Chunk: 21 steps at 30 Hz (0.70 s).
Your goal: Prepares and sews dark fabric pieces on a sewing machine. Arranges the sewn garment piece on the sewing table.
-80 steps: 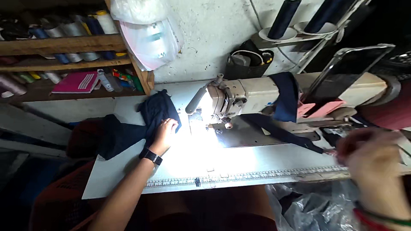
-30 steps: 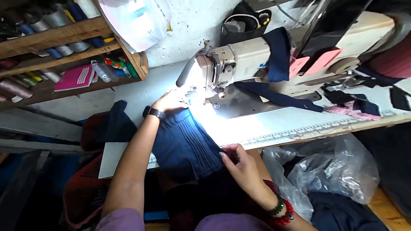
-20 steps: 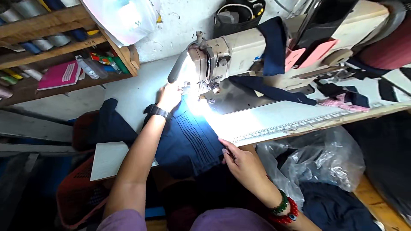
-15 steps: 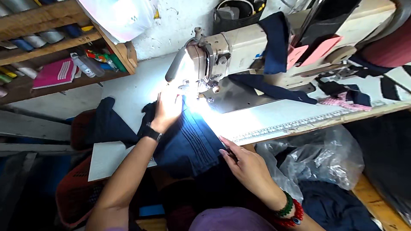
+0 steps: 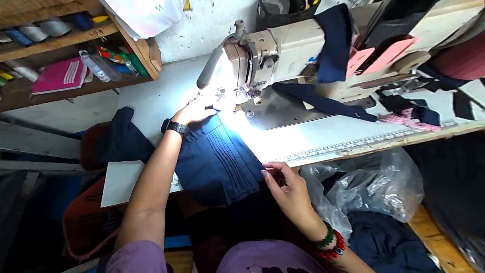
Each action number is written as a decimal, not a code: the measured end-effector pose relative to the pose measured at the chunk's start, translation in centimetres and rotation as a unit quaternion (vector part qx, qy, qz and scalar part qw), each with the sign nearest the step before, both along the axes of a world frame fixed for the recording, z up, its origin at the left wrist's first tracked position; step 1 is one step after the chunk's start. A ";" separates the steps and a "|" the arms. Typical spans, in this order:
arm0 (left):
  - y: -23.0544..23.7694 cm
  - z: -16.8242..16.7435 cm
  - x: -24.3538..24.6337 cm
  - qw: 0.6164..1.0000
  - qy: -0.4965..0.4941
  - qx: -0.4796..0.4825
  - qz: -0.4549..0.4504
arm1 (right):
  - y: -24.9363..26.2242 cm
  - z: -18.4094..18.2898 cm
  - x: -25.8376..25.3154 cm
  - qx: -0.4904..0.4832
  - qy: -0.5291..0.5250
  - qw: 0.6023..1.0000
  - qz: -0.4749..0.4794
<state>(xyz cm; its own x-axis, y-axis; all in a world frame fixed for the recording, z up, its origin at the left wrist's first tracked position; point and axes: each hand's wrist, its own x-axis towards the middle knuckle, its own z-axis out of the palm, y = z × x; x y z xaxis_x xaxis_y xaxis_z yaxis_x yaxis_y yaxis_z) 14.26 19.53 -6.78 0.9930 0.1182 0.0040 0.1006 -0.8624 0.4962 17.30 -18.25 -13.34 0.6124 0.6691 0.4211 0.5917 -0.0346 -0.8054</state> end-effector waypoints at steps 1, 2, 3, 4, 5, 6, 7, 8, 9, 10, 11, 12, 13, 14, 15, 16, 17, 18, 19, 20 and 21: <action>-0.2 0.5 0.1 1.000 -0.002 -0.008 -0.011 | -0.3 -0.1 0.0 0.011 0.029 0.999 0.016; -0.5 1.1 0.1 1.000 -0.001 -0.015 -0.021 | -0.8 -0.1 -0.1 0.016 0.061 0.997 0.033; -0.8 1.8 0.2 0.999 0.010 -0.031 -0.030 | -1.2 0.0 -0.3 0.014 0.094 0.994 0.048; -0.9 2.4 0.4 0.998 0.030 -0.030 -0.038 | -1.6 0.1 -0.5 0.006 0.123 0.991 0.057; -0.9 2.6 0.7 0.998 0.047 -0.010 -0.046 | -2.0 0.1 -0.6 -0.005 0.141 0.988 0.061; -1.2 2.6 1.1 0.997 0.065 0.022 -0.046 | -2.3 0.0 -0.8 -0.019 0.142 0.988 0.062; -1.7 2.3 1.5 0.994 0.084 0.051 -0.038 | -2.5 -0.3 -0.9 -0.028 0.133 0.989 0.061; -2.4 2.2 1.8 0.991 0.109 0.069 -0.021 | -2.5 -0.7 -1.0 -0.039 0.120 0.990 0.061; -3.2 2.0 2.0 0.989 0.125 0.074 0.000 | -2.5 -1.1 -1.0 -0.050 0.105 0.991 0.062; -3.7 1.6 2.0 0.989 0.126 0.073 0.025 | -2.5 -1.2 -1.1 -0.060 0.090 0.992 0.061; -4.1 1.1 2.0 0.989 0.111 0.076 0.055 | -2.4 -1.3 -1.1 -0.067 0.074 0.993 0.057; -4.6 0.5 1.7 0.989 0.086 0.080 0.092 | -2.4 -1.4 -1.1 -0.075 0.062 0.994 0.056; -5.1 -0.3 1.3 0.987 0.038 0.095 0.128 | -2.4 -1.4 -1.1 -0.082 0.055 0.993 0.061; -5.7 -1.0 0.8 0.980 -0.025 0.122 0.155 | -2.4 -1.4 -0.9 -0.087 0.048 0.993 0.065; -6.4 -1.5 0.3 0.968 -0.085 0.159 0.172 | -2.3 -1.5 -0.8 -0.086 0.042 0.993 0.066; -7.1 -1.6 -0.3 0.956 -0.143 0.189 0.176 | -2.3 -1.5 -0.6 -0.085 0.036 0.994 0.065; -8.1 -1.5 -1.0 0.945 -0.195 0.205 0.166 | -2.2 -1.5 -0.6 -0.085 0.032 0.994 0.065; -9.4 -1.3 -2.0 0.940 -0.231 0.206 0.145 | -2.2 -1.5 -0.5 -0.085 0.029 0.994 0.066; -11.1 -1.0 -3.1 0.942 -0.246 0.199 0.113 | -2.2 -1.5 -0.5 -0.084 0.029 0.994 0.066; -12.6 -1.1 -4.2 0.949 -0.246 0.185 0.075 | -2.2 -1.5 -0.5 -0.082 0.028 0.994 0.066; -13.9 -1.3 -5.1 0.957 -0.236 0.166 0.038 | -2.2 -1.5 -0.4 -0.080 0.028 0.994 0.066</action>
